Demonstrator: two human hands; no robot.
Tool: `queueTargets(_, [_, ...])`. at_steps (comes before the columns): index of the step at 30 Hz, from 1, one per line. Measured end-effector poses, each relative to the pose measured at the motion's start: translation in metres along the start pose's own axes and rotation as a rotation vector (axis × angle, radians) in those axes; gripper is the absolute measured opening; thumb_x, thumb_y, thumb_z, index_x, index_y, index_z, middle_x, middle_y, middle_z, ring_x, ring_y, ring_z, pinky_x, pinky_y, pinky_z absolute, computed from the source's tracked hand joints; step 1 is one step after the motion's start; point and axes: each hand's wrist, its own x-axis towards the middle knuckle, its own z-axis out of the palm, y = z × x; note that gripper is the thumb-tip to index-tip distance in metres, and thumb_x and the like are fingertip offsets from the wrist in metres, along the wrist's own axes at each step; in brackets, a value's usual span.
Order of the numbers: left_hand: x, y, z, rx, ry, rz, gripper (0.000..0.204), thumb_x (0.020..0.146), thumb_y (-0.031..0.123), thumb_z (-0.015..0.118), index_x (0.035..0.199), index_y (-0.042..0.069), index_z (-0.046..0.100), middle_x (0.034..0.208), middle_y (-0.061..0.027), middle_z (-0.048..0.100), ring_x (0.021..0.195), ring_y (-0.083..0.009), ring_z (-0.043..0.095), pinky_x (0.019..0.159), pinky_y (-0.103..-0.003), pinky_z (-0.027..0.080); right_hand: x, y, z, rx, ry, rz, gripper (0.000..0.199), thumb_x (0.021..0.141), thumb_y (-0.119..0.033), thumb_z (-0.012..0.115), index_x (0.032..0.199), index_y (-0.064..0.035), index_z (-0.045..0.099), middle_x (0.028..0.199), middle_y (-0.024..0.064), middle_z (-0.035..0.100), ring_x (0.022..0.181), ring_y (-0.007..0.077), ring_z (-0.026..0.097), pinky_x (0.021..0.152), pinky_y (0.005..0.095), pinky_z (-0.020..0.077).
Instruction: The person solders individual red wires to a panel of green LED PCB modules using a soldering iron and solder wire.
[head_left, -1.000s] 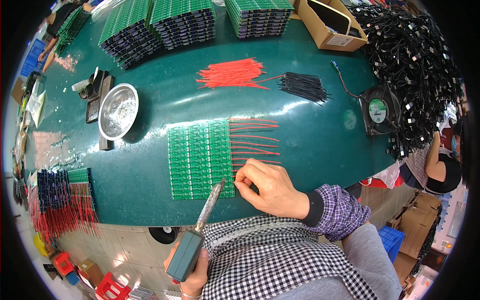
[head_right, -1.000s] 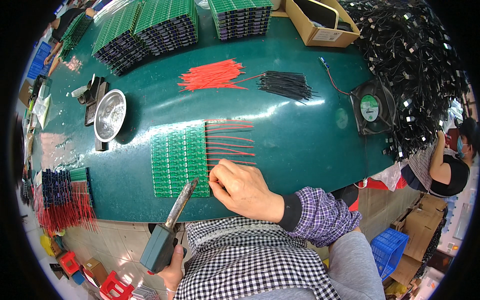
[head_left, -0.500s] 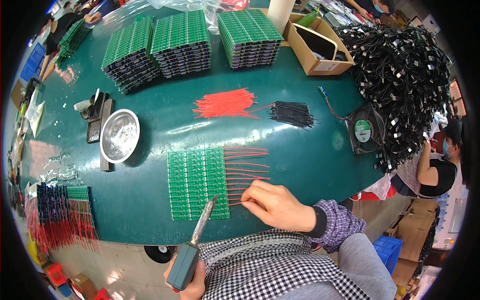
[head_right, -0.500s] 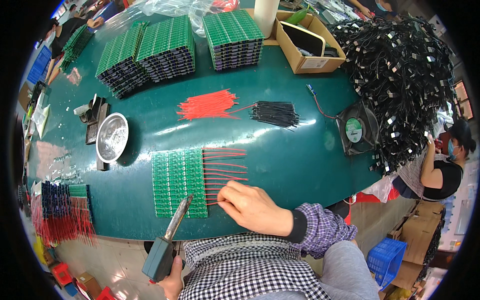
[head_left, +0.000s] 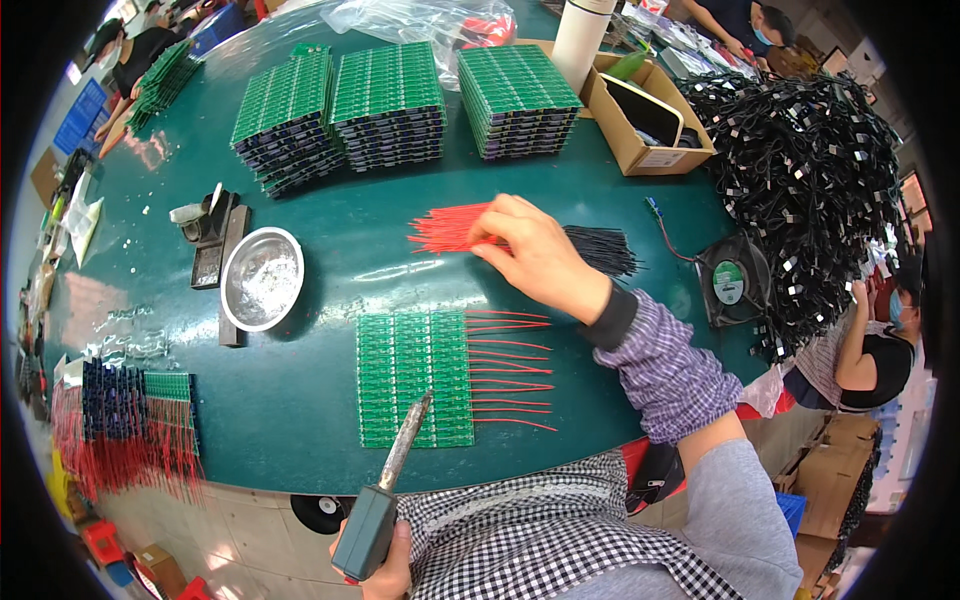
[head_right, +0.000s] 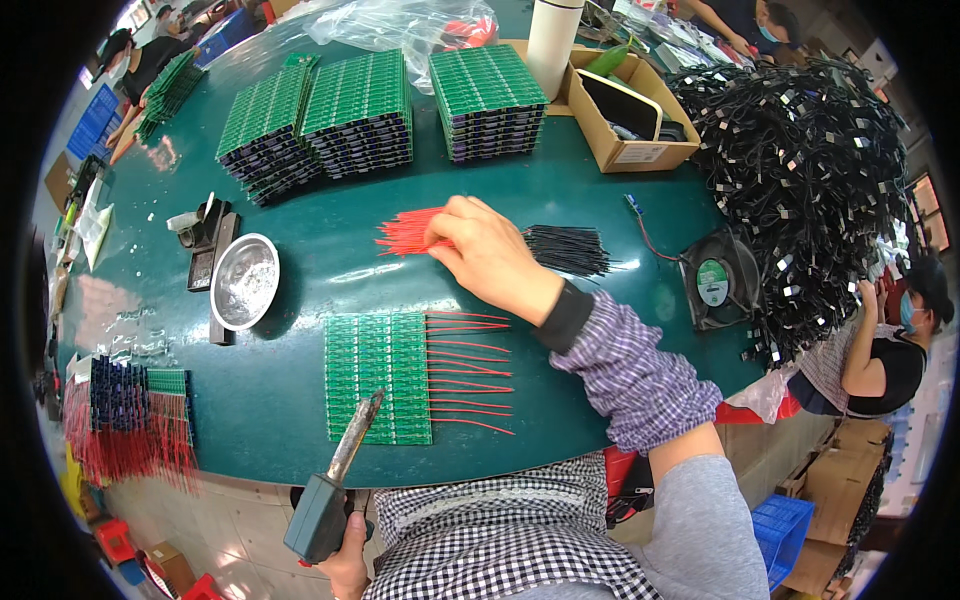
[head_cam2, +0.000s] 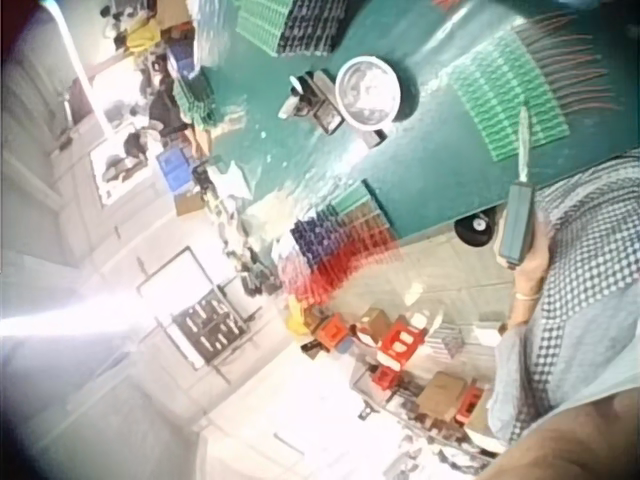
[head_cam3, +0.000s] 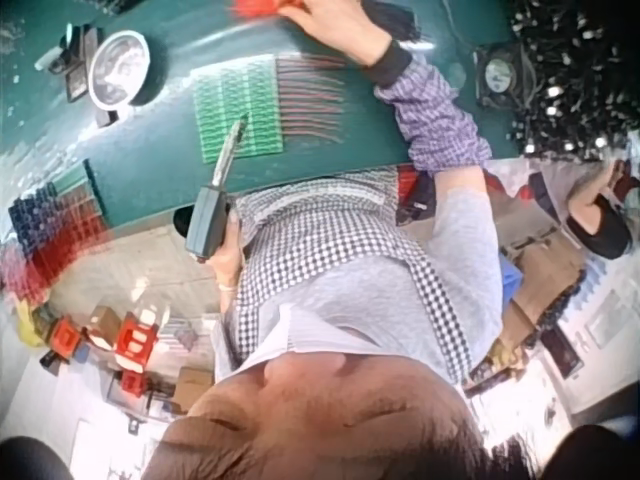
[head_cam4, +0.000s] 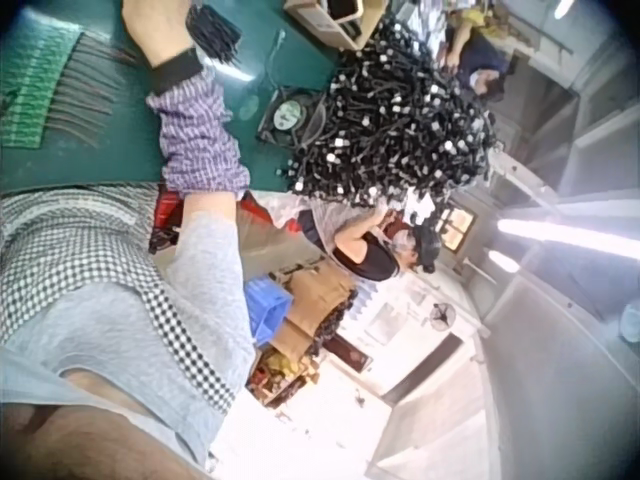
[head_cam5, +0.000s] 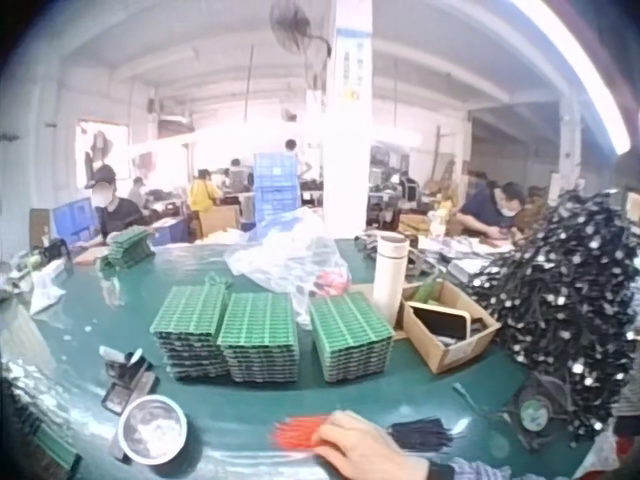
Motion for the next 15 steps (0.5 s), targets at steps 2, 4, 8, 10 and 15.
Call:
queueTargets(2, [-0.001,0.001,-0.001,-0.013,0.002,0.042,0.047,0.08,-0.003,0.076,0.125,-0.005,0.061,0.117,-0.0147,0.067,0.105,-0.0241,0.065,0.093,-0.036,0.052,0.011,0.011,0.015,-0.148,0.055,-0.174,0.009,0.086,-0.009,0.072,0.089,-0.0037,0.066,0.091,0.0075,0.056,0.088,0.0268,0.058,0.077,0.0389,0.0485])
queueTargets(4, [-0.005,-0.005,-0.003,-0.006,0.035,0.048,0.047,0.08,-0.003,0.076,0.125,-0.005,0.061,0.117,-0.0152,0.067,0.105,-0.0241,0.065,0.093,-0.036,0.052,0.014,0.014,0.025,-0.129,0.002,-0.134,0.01,0.084,-0.009,0.073,0.088,-0.0051,0.065,0.092,0.0067,0.055,0.093,0.0271,0.055,0.081,0.04,0.0468])
queueTargets(8, [-0.01,-0.002,-0.004,0.01,0.098,-0.007,0.046,0.081,-0.002,0.076,0.124,-0.006,0.062,0.118,-0.0157,0.068,0.105,-0.024,0.065,0.094,-0.037,0.052,0.016,0.024,0.032,-0.181,0.005,-0.154,0.015,0.081,-0.008,0.074,0.084,-0.0063,0.06,0.093,0.0075,0.054,0.092,0.0288,0.054,0.08,0.0421,0.0466])
queueTargets(10, [-0.011,0.006,-0.002,0.029,0.091,-0.029,0.044,0.081,-0.003,0.076,0.123,-0.005,0.063,0.117,-0.0151,0.068,0.104,-0.0231,0.066,0.092,-0.036,0.052,0.017,0.025,0.032,-0.216,0.043,-0.19,0.014,0.082,-0.008,0.073,0.085,-0.0061,0.059,0.093,0.0078,0.054,0.093,0.029,0.054,0.079,0.042,0.0462])
queueTargets(15, [-0.011,0.011,-0.007,0.006,0.059,-0.052,0.041,0.081,-0.005,0.075,0.121,-0.004,0.065,0.114,-0.0137,0.069,0.101,-0.0214,0.066,0.089,-0.035,0.054,0.008,-0.016,0.021,-0.129,0.124,-0.212,0.013,0.09,-0.008,0.066,0.097,-0.0046,0.055,0.09,0.0113,0.06,0.086,0.0337,0.059,0.075,0.0446,0.0461])
